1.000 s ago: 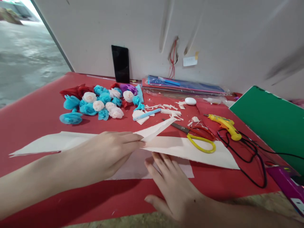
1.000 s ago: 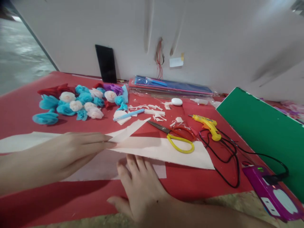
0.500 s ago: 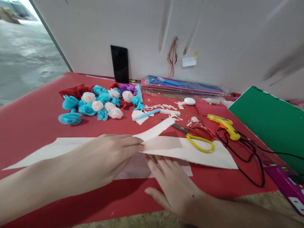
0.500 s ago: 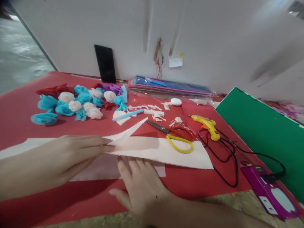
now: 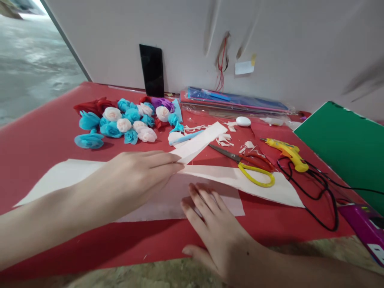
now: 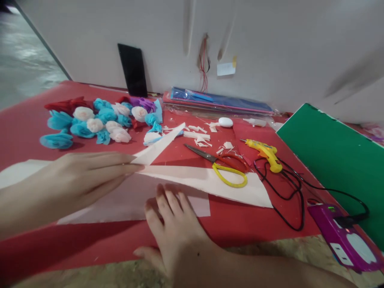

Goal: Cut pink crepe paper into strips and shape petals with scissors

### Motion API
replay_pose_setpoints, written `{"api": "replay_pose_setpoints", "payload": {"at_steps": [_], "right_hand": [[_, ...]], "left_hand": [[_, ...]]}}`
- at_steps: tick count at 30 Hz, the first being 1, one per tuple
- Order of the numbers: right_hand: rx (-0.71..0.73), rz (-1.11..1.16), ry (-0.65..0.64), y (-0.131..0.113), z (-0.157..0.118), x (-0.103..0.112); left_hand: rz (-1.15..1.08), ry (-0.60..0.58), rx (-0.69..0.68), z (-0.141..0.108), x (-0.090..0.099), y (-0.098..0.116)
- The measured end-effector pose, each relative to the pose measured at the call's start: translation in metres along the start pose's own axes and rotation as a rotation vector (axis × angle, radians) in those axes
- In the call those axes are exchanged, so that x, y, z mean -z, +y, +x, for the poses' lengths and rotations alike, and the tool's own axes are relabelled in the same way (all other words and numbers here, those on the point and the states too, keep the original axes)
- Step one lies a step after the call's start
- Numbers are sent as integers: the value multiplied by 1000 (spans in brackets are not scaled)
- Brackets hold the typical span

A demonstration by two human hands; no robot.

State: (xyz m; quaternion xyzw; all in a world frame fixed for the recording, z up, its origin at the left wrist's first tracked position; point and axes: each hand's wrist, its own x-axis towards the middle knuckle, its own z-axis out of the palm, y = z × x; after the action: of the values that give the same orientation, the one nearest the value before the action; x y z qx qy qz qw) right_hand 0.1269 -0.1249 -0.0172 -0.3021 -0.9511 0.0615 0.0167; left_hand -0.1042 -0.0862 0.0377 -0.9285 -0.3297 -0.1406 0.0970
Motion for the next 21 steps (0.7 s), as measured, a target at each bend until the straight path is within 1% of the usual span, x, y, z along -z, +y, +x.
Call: {"api": "replay_pose_setpoints", "payload": {"at_steps": [3,5,8,14,17,19,21], "right_hand": [[-1,-10,12,0,1,-2],[-8,-20,17,1,2,-3],[-22,-2,8,3,5,-3],[-30,44,-15,9,11,1],[-46,45,-4,7,9,2],[-29,34,35,4,5,1],[6,22,93,1,0,-1]], "left_hand": [[-6,72,32,-2,0,-2],[-19,95,51,-3,-1,-3],[-28,84,40,-4,-2,-4],[-9,101,-11,-8,-3,-4],[-46,54,-16,-4,-2,-2],[-112,-22,-18,-1,-2,-1],[-166,-84,22,1,-2,1]]}}
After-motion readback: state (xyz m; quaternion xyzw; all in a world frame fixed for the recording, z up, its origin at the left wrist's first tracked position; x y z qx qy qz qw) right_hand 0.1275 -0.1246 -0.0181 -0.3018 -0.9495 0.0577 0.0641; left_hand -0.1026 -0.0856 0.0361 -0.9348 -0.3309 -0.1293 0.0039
